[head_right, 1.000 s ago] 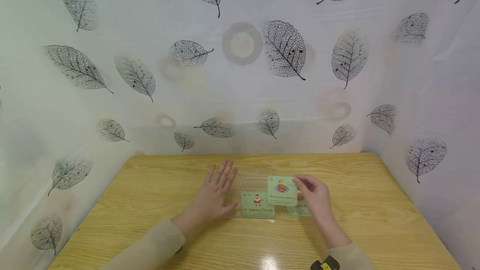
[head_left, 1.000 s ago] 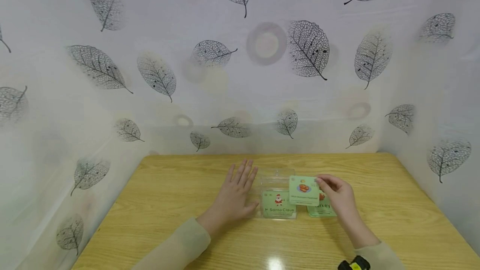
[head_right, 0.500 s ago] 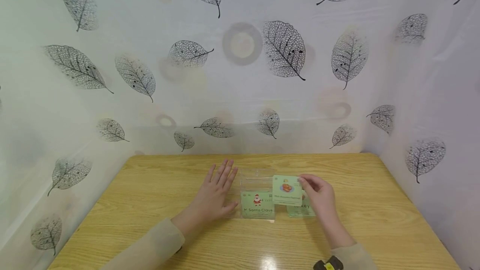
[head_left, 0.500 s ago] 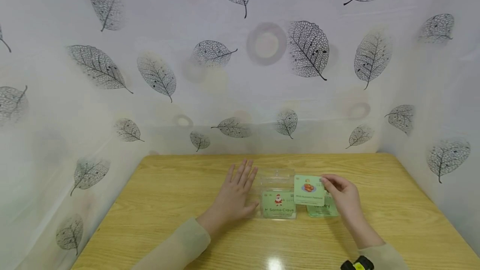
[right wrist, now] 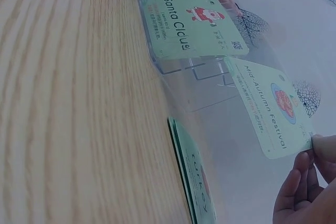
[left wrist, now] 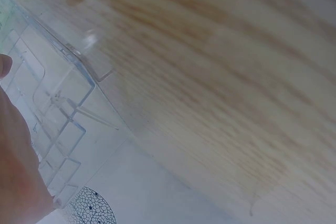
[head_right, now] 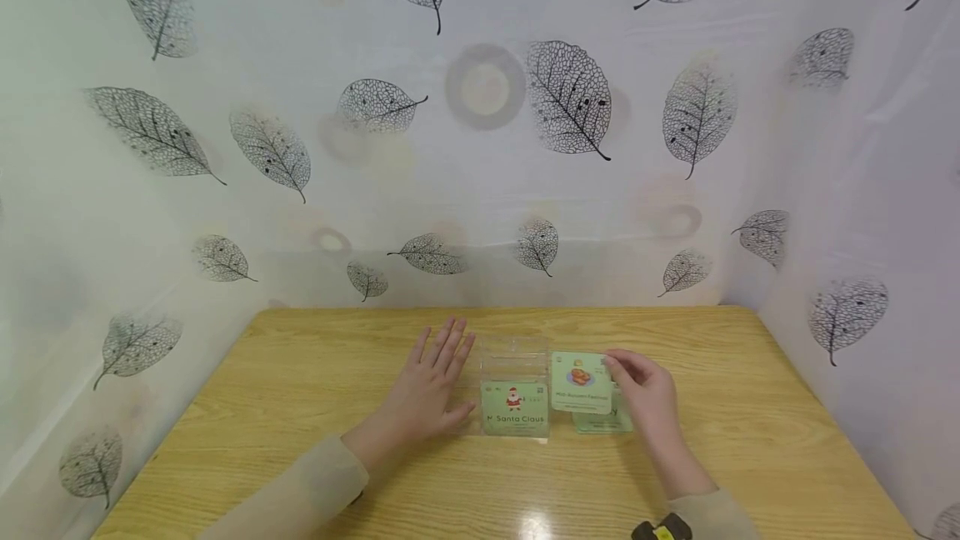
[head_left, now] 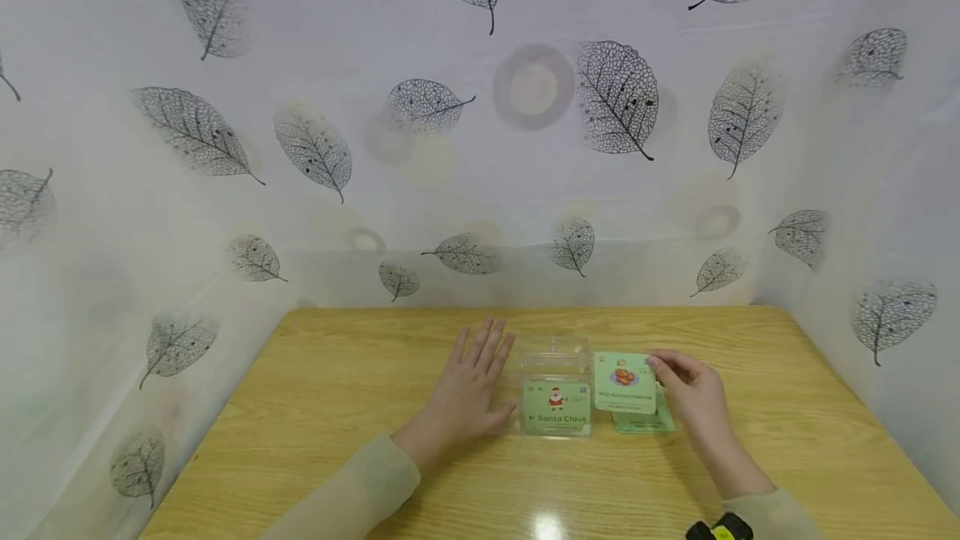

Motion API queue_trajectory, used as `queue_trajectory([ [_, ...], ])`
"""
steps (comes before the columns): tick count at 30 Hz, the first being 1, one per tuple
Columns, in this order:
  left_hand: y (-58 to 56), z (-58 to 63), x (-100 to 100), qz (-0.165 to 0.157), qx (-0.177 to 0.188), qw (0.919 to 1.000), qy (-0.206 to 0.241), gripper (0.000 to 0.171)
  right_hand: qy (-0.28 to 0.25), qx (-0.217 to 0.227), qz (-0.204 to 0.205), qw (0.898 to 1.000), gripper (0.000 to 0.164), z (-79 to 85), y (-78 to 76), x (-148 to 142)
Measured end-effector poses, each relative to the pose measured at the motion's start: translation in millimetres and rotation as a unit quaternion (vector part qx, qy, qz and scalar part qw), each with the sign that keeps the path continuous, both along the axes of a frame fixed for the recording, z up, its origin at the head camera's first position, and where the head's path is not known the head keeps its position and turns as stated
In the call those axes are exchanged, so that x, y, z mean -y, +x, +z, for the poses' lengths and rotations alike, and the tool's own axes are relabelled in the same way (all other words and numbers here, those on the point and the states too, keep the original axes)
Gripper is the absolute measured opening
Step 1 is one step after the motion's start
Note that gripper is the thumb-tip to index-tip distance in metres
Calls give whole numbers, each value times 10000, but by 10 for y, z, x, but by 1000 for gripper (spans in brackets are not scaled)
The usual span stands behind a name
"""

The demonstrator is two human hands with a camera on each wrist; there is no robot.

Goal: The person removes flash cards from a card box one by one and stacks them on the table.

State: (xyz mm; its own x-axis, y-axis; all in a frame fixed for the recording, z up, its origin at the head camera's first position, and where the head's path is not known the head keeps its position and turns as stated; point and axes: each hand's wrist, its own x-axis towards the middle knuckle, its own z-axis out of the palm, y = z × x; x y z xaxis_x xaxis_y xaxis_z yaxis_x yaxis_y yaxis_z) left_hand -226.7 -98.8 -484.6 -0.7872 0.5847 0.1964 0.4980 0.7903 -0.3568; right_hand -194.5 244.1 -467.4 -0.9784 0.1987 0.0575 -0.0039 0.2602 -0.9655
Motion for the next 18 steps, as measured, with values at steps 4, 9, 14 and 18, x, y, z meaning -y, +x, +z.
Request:
queue_trajectory([
  [4, -4, -3, 3, -10, -39, 10000, -17, 103, 28, -41, 39, 10000, 42, -2, 9, -18],
  [9, -12, -18, 4, 0, -61, 10000, -55, 103, 96, -54, 18, 9999, 43, -12, 28, -33],
  [14, -15, -22, 2, 3, -71, 10000, -26, 103, 158, 1, 5, 9999, 42, -42, 37, -61],
  [18, -17, -25, 3, 15, -39, 10000, 1, 103, 178, 32, 2, 9998, 42, -69, 35, -87],
])
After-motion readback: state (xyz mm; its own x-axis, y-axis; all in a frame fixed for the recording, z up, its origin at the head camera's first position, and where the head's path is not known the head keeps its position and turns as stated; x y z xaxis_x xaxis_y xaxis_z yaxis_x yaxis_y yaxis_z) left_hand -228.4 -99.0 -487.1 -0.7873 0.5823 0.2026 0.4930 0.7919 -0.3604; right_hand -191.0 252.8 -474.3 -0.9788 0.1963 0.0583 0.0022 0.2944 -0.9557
